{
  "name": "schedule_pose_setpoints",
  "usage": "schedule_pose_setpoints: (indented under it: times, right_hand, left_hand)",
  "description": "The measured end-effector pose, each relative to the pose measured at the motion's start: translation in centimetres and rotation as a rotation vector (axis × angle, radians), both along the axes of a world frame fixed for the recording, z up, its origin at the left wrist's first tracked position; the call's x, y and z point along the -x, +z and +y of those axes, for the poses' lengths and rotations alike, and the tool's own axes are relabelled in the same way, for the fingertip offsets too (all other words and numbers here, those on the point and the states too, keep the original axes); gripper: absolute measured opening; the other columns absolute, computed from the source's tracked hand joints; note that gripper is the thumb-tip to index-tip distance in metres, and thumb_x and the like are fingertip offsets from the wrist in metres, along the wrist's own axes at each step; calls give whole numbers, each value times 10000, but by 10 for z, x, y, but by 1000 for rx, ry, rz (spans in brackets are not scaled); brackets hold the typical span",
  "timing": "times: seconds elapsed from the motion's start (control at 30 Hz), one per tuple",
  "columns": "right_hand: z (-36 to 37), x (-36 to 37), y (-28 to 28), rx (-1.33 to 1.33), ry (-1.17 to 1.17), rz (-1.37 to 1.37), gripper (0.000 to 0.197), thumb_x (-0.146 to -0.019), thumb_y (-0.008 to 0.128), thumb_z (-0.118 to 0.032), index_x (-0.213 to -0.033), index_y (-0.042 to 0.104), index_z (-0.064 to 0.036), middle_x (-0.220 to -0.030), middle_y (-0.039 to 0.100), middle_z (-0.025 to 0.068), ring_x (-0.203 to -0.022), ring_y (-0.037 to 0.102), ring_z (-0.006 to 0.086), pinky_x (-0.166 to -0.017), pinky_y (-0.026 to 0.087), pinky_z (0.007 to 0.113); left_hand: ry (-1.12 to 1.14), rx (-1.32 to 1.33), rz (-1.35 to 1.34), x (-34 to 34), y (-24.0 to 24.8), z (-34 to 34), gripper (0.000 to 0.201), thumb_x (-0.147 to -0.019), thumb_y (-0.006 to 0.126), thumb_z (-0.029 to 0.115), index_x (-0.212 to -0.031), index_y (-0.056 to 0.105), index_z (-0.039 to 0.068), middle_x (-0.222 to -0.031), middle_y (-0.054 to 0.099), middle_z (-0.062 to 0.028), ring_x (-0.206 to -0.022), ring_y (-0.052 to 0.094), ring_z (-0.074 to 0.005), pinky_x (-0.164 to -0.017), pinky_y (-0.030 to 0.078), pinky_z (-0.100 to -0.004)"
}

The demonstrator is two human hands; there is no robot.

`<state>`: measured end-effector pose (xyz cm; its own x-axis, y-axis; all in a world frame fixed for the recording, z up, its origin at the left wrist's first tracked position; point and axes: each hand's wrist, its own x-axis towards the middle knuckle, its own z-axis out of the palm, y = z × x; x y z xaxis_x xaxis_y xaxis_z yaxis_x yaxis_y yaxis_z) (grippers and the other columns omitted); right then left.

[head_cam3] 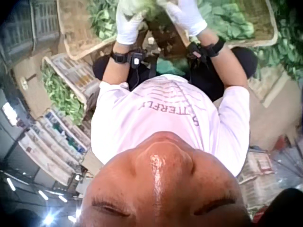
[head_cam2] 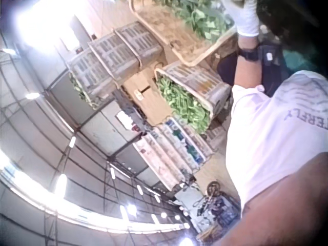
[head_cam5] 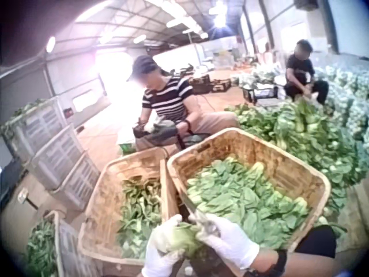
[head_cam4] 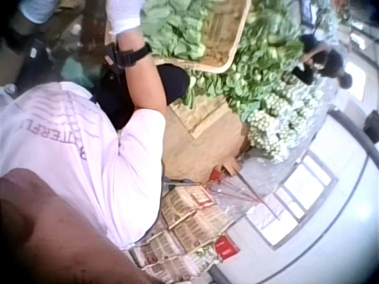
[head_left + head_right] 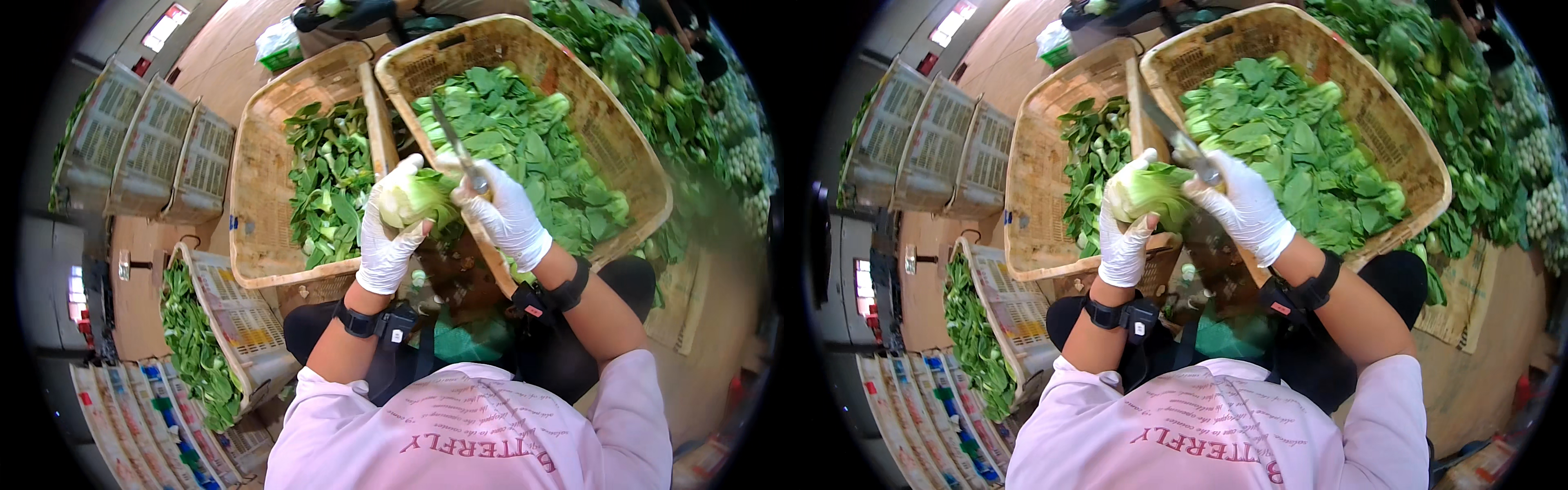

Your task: The person trims the ends of leafy green vegetables using a knife and places them into a large plastic basket.

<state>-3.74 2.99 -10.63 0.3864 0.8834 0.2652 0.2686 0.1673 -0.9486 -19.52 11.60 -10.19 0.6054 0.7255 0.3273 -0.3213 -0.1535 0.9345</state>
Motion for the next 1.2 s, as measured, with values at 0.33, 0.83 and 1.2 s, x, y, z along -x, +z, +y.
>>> schedule_pose_setpoints:
  times: [0.33,0.83,1.2]
  right_hand:
    - [63,82,17,-51,189,-875,209,-759,639,-229,-922,551,-133,-778,570,91,-648,607,297,-549,489,400]
    - [173,92,-19,368,318,-417,246,-865,579,-298,-986,642,-93,-734,648,113,-652,634,217,-593,493,320]
    - [147,109,-18,230,364,476,319,-899,627,-292,-1057,583,-19,-866,658,26,-596,543,40,-495,412,158]
  left_hand:
    - [325,-54,214,93,-21,47,468,-698,775,72,-1089,521,30,-1000,622,-76,-899,612,-175,-810,491,-286]
    - [453,213,13,172,3,69,504,-732,800,124,-1152,543,15,-1077,574,-53,-963,552,-134,-880,470,-270]
    - [54,632,-585,190,-8,78,686,-716,588,169,-1352,390,6,-1256,523,-164,-1158,515,-297,-1033,388,-427]
